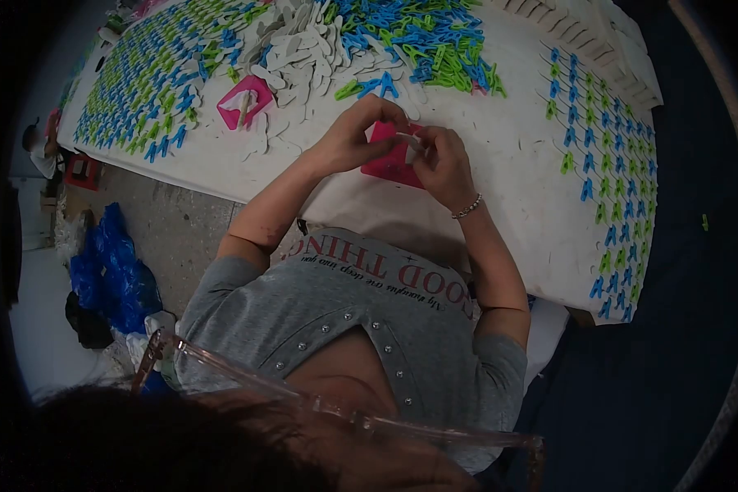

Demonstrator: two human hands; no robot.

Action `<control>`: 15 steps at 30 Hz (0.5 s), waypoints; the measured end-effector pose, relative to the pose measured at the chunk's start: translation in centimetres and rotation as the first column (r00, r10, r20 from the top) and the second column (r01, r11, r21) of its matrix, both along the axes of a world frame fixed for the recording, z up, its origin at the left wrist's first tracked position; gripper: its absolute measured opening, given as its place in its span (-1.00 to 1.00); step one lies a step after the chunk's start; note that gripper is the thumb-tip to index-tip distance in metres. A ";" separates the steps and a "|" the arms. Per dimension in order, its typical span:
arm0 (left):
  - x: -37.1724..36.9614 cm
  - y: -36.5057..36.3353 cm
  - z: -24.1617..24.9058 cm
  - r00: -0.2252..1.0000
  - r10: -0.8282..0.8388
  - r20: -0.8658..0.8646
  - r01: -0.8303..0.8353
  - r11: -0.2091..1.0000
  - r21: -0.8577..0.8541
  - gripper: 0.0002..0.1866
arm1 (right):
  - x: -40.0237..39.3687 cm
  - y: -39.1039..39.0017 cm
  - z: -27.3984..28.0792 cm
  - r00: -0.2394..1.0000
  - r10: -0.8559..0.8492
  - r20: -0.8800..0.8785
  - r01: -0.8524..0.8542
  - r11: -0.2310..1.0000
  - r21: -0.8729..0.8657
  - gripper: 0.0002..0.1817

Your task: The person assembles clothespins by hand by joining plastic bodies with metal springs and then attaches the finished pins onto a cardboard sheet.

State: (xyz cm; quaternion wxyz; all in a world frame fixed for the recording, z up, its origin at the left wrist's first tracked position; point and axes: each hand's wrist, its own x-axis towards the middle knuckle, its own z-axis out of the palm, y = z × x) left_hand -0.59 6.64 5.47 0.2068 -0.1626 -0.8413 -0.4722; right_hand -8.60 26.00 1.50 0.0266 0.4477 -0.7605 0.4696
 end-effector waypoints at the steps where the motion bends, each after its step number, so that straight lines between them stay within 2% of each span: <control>1: -0.1 0.0 -0.5 1.000 -0.003 -0.022 0.005 0.997 0.083 -0.68 | -0.2 0.3 -0.1 0.998 -0.002 -0.068 0.003 1.000 0.013 -0.69; 2: -0.2 -0.2 -0.9 1.000 -0.005 -0.021 0.006 0.996 0.084 -0.68 | -0.3 0.6 -0.2 0.998 -0.004 -0.067 0.005 1.000 0.014 -0.69; 4: -0.1 -0.5 -1.2 0.999 0.010 0.038 -0.005 0.991 -0.136 -0.67 | -0.5 1.3 -0.3 0.995 -0.028 -0.095 0.033 0.998 0.049 -0.69; 10: -0.7 0.2 -3.1 0.991 0.027 0.131 -0.007 0.990 -0.144 -0.68 | -0.7 2.7 -0.4 0.989 -0.048 -0.136 0.060 0.994 0.087 -0.68; 14: -1.0 0.5 -3.4 0.990 0.034 0.138 -0.015 0.991 -0.132 -0.68 | -0.6 3.1 0.1 0.988 -0.054 -0.146 0.067 0.994 0.082 -0.67; 15: -1.1 0.8 -3.4 0.995 0.035 0.097 -0.022 0.991 -0.129 -0.69 | -0.6 3.3 0.7 0.979 -0.061 -0.194 0.079 0.993 0.089 -0.66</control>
